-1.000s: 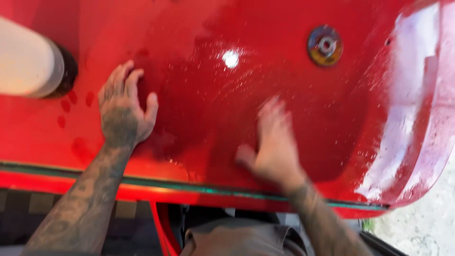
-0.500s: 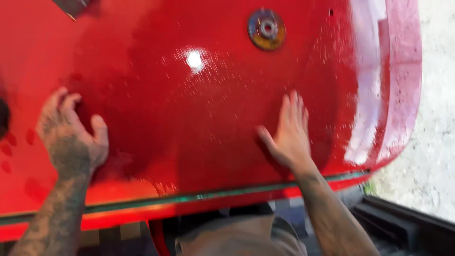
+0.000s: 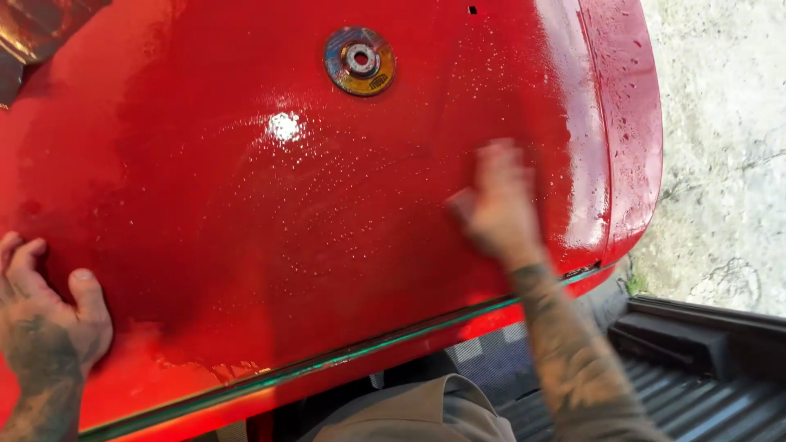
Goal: Wet sanding the hood of a red car using a spray bottle and sanding tools.
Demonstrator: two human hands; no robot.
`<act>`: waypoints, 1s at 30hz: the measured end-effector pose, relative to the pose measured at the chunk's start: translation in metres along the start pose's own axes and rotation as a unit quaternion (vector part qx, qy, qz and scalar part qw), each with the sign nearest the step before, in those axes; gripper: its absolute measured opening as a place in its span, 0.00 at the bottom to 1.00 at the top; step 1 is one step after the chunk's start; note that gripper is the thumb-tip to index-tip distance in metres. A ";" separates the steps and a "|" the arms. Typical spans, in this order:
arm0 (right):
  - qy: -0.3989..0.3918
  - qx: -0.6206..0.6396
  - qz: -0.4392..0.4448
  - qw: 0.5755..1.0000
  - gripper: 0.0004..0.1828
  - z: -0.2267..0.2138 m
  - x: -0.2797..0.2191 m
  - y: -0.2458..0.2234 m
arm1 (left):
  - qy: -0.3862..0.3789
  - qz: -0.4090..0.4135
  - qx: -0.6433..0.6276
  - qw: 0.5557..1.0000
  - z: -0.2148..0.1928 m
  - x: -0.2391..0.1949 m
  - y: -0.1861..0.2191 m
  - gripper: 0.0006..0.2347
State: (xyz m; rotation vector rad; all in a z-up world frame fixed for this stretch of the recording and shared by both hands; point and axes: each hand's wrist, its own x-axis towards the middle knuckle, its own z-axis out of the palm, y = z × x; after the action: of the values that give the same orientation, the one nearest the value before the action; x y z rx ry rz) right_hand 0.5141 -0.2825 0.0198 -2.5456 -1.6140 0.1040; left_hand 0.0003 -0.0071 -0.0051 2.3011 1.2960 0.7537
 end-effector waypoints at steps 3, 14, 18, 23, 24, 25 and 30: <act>0.017 0.042 0.268 0.962 0.50 0.005 0.007 0.107 | 0.007 0.032 0.099 0.995 -0.001 0.006 0.005 0.17; -0.018 0.071 -0.119 0.990 0.69 0.020 0.051 -0.298 | 0.009 0.005 0.090 0.996 -0.008 0.008 0.014 0.21; 0.043 0.071 -0.155 0.984 0.65 0.026 0.037 -0.244 | -0.001 0.014 0.096 0.995 -0.006 0.010 0.009 0.21; 0.038 -0.063 0.055 0.996 0.56 0.006 0.042 -0.020 | -0.011 0.006 0.102 0.995 -0.006 0.011 0.021 0.21; 0.039 -0.063 0.054 0.996 0.56 0.015 0.042 0.023 | -0.009 0.005 0.102 0.995 -0.004 0.013 0.022 0.21; 0.057 0.006 0.130 0.990 0.54 0.023 0.042 0.066 | -0.007 -0.002 0.093 0.996 -0.004 0.015 0.022 0.21; 0.039 -0.041 0.175 0.983 0.50 0.026 0.068 -0.025 | 0.005 0.002 0.081 0.997 0.001 0.010 0.004 0.21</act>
State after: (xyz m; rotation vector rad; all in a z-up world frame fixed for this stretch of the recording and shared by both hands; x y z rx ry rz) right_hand 0.5173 -0.2087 -0.0014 -2.8328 -1.1524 -0.0294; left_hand 0.0072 -0.0006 -0.0010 2.4298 1.4027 0.6842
